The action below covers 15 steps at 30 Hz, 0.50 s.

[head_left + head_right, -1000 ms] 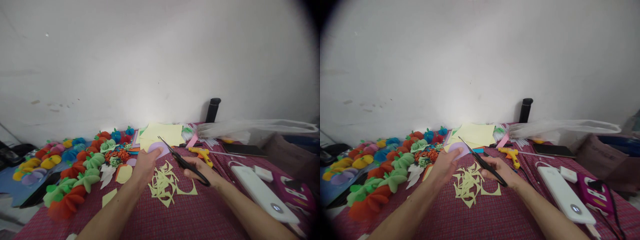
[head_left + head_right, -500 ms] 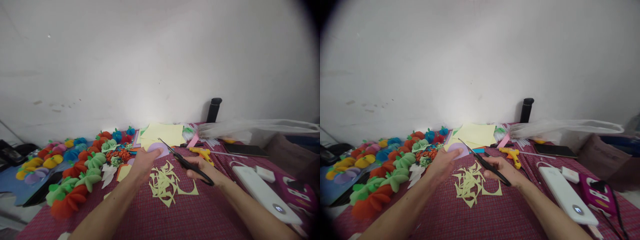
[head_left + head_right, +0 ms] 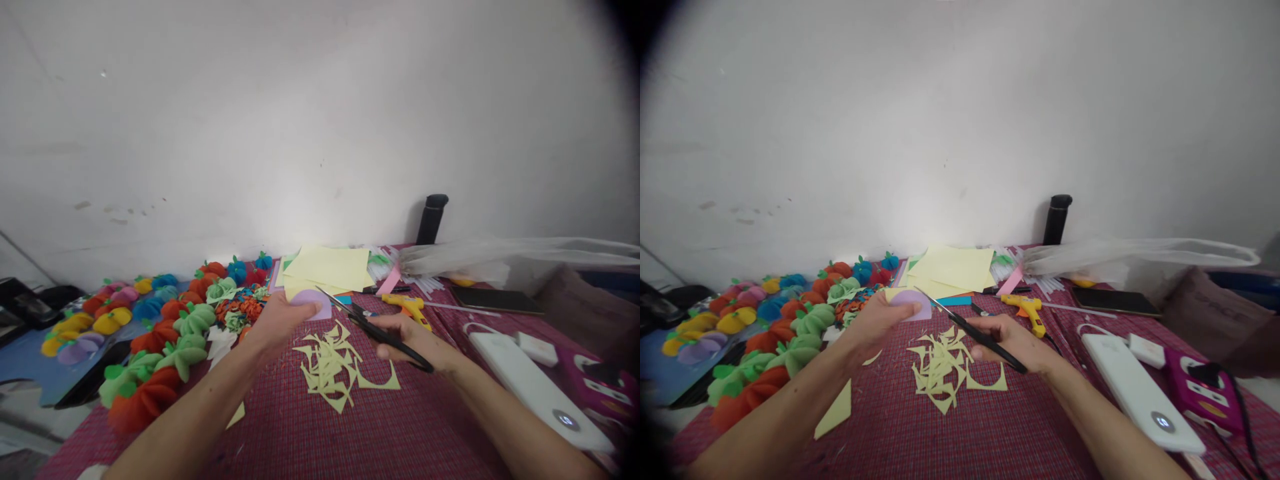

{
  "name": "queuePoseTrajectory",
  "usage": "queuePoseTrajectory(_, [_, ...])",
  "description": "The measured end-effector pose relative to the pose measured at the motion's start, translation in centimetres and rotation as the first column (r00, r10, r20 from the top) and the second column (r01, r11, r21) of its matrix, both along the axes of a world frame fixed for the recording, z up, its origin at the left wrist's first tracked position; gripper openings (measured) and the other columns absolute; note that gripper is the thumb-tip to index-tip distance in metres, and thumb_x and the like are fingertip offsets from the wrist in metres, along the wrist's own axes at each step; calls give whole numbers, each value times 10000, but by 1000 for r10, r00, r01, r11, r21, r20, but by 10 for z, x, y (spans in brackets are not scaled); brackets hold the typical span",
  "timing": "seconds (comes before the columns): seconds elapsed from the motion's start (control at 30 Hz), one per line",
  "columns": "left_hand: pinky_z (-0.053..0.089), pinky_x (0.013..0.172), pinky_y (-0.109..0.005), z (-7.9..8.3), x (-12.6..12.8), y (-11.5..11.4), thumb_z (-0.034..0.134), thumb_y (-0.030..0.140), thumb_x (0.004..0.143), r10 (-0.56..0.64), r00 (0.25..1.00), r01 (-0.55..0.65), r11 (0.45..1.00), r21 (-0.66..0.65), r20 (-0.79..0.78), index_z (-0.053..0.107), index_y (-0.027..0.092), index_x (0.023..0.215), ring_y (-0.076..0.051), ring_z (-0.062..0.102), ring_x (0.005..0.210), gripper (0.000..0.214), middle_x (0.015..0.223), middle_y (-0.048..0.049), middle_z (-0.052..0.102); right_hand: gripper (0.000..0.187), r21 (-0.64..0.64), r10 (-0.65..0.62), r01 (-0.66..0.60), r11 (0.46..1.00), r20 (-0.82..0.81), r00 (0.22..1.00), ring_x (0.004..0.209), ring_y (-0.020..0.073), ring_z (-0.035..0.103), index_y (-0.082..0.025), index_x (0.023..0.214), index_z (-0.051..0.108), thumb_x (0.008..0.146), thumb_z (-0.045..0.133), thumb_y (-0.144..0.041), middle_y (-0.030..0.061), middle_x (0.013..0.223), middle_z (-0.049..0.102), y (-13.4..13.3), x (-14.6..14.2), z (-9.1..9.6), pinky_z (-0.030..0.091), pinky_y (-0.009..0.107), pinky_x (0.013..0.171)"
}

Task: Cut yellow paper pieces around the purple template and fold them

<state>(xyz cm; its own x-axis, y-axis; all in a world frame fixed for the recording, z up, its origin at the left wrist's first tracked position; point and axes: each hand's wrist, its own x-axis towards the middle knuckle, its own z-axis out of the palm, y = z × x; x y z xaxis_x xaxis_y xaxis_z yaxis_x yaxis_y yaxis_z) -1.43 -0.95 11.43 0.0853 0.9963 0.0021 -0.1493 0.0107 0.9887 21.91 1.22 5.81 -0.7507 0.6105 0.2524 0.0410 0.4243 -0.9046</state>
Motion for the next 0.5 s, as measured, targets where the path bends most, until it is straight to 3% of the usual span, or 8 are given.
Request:
queuePoseTrajectory(0.3, [470, 546, -283, 6, -10, 0, 672, 168, 582, -36, 987, 42, 998, 35, -156, 693, 140, 676, -163, 590, 546, 100, 714, -120, 685, 367, 0, -11, 11, 1000, 67, 998, 561, 81, 360, -195, 1112, 583, 765, 607, -314, -7, 742, 535, 0, 2, -2, 294, 189, 472])
queuePoseTrajectory(0.5, [444, 526, -243, 5, -15, 1, 662, 135, 573, -13, 984, 22, 999, 48, -180, 704, 136, 709, -141, 574, 540, 142, 682, -90, 677, 430, 15, 6, -7, 1000, 77, 997, 584, 87, 370, -216, 1191, 539, 777, 597, -319, -1, 777, 533, 1, 2, -4, 313, 192, 481])
